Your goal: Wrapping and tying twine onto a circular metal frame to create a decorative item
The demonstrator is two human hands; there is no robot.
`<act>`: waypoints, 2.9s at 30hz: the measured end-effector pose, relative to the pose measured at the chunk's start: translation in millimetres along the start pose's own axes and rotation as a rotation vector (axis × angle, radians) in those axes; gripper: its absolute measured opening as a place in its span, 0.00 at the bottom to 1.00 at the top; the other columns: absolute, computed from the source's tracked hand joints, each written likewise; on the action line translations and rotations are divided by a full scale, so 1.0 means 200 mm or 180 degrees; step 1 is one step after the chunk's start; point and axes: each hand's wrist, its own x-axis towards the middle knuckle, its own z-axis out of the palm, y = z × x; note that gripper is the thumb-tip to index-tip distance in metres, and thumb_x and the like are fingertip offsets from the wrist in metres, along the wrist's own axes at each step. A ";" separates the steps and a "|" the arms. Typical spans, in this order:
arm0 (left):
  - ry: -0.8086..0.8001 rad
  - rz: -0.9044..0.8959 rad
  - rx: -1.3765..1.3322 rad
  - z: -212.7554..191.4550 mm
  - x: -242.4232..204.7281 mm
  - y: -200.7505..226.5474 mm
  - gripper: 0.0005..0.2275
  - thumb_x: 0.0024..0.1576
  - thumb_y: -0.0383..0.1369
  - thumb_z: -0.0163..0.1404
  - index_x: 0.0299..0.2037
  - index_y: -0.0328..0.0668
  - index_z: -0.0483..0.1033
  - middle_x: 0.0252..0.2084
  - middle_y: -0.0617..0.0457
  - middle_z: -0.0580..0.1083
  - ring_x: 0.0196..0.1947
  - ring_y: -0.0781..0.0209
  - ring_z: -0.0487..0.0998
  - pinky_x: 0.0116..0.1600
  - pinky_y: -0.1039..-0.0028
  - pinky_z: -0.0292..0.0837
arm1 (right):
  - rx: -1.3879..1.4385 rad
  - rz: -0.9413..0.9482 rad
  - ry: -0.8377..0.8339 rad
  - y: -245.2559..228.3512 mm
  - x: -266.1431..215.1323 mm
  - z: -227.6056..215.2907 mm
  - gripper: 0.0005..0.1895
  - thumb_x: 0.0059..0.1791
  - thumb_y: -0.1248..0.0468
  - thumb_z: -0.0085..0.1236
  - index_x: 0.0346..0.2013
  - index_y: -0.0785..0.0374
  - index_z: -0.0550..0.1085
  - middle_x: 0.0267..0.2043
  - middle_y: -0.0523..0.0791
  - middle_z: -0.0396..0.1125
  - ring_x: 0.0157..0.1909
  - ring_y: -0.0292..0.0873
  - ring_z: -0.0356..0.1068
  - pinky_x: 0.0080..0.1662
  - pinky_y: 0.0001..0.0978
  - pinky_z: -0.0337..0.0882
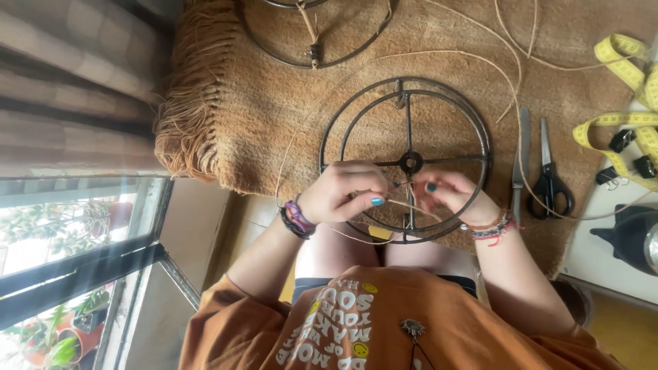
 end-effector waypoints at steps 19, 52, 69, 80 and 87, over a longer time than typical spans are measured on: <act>-0.0124 0.0615 0.1439 0.04 0.00 0.03 0.18 0.69 0.38 0.35 0.28 0.41 0.69 0.24 0.49 0.68 0.28 0.45 0.77 0.44 0.59 0.77 | 0.1421 -0.0903 -0.1093 0.06 0.09 0.20 0.30 0.52 0.66 0.49 0.66 0.76 0.57 0.19 0.64 0.68 0.25 0.63 0.74 0.27 0.50 0.78; -0.1167 0.0794 0.2497 0.03 0.30 -0.12 0.11 0.46 0.39 0.65 0.27 0.47 0.75 0.43 0.61 0.72 0.45 0.57 0.81 0.55 0.65 0.79 | -0.0129 -0.0717 0.0278 0.02 -0.02 0.11 0.25 0.41 0.67 0.73 0.28 0.60 0.58 0.18 0.53 0.68 0.19 0.42 0.74 0.21 0.24 0.72; -0.0923 0.0010 0.1527 0.16 0.25 -0.16 0.09 0.57 0.35 0.57 0.29 0.40 0.76 0.44 0.52 0.68 0.49 0.44 0.74 0.55 0.55 0.70 | 0.0763 -0.1623 -0.0118 0.04 -0.06 0.06 0.13 0.51 0.74 0.53 0.28 0.66 0.59 0.14 0.59 0.65 0.14 0.52 0.74 0.15 0.25 0.68; -0.0167 0.0555 0.0212 0.06 0.24 -0.06 0.15 0.61 0.41 0.54 0.21 0.52 0.74 0.24 0.64 0.74 0.35 0.59 0.79 0.60 0.60 0.57 | -0.0348 -0.1604 -0.0259 -0.04 -0.08 0.07 0.18 0.50 0.60 0.56 0.17 0.64 0.70 0.49 0.54 0.64 0.62 0.56 0.62 0.60 0.51 0.63; -0.0192 0.0383 0.0816 0.01 0.12 0.10 0.12 0.65 0.39 0.50 0.31 0.46 0.76 0.33 0.55 0.77 0.54 0.50 0.79 0.69 0.52 0.52 | 0.1098 -0.0714 -0.0650 0.03 -0.08 0.06 0.17 0.58 0.55 0.43 0.33 0.65 0.64 0.30 0.47 0.65 0.32 0.44 0.71 0.32 0.36 0.69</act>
